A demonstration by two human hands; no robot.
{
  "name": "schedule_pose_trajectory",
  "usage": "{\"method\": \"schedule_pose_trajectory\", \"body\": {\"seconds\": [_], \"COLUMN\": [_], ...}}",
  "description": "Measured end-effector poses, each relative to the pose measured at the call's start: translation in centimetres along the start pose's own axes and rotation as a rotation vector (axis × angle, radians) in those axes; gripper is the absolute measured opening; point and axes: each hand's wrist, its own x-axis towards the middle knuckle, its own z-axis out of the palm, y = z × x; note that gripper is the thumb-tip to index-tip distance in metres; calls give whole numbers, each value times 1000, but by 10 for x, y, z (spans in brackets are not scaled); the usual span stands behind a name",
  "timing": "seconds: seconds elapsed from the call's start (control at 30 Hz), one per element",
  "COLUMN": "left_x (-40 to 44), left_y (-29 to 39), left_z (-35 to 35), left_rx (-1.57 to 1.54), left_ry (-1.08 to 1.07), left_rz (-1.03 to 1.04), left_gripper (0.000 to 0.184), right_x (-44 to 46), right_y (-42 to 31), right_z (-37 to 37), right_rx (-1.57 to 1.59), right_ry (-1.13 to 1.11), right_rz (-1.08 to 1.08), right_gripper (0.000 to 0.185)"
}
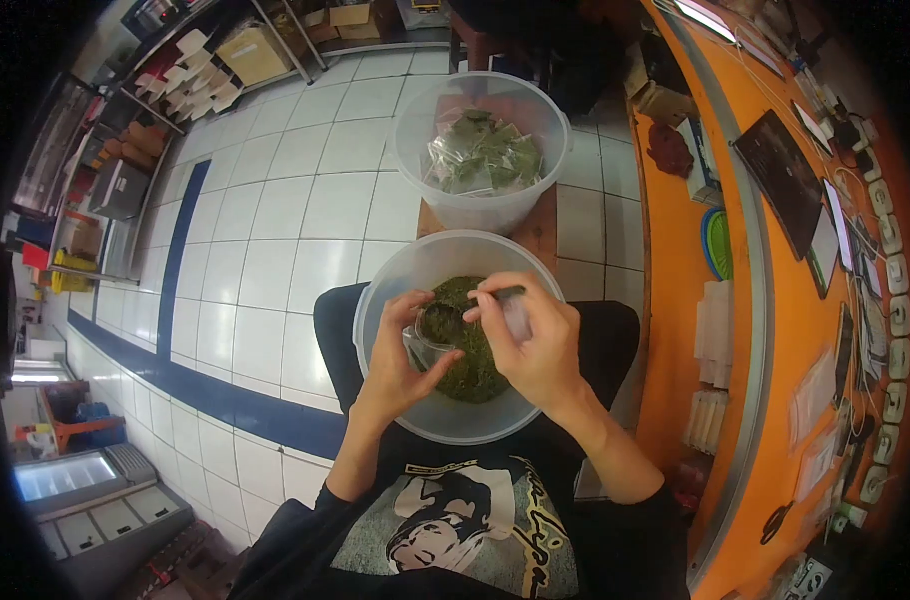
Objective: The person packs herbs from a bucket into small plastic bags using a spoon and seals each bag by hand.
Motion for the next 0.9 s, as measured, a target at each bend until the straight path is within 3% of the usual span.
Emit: {"method": "schedule_pose_trajectory", "body": {"seconds": [0.07, 0.13, 0.2, 0.23, 0.33, 0.37, 0.5, 0.57, 0.7, 0.77, 0.8, 0.87, 0.9], "left_x": [0, -4, -4, -3, 1, 2, 4, 0, -6, -9, -9, -8, -8], "left_y": [0, -7, -9, -9, -8, -7, -1, 0, -5, -6, -6, -5, -6], "left_z": [-3, -3, -1, 0, 9, 13, 14, 14, 9, 4, 4, 3, 2], "left_rx": [53, 42, 24, -6, -65, -87, 6, -69, -77, -259, -260, -636, -638], "left_ry": [35, 41, 38, 74, 107, 113, 85, 91, 54, -74, -77, 45, 41], "left_rz": [-15, -57, -94, -59, 30, 77, 148, 83, 47, -161, -158, -348, -347], "left_gripper": [74, 74, 74, 74, 74, 74, 72, 69, 64, 55, 55, 44, 44], "right_x": [-1, -2, 0, -7, -21, -25, -26, -19, -17, -18, -18, -18, -19], "right_y": [-3, 0, -2, 1, 17, 20, 9, 11, 11, 23, 25, 26, 26], "right_z": [-1, -14, -26, -25, -8, -2, 13, 7, 4, -2, -5, -9, -8], "right_rx": [45, 78, -319, -315, -247, -142, 31, -221, -363, -357, -358, -239, -241], "right_ry": [120, 137, -8, -58, -116, -220, -297, -240, -385, -494, -490, -397, -393], "right_rz": [-114, -94, -144, 50, 173, 120, 112, -76, -163, -43, -41, -36, -35], "right_gripper": [8, 15, 27, 42, 52, 58, 53, 38, 25, 19, 19, 19, 19]}}
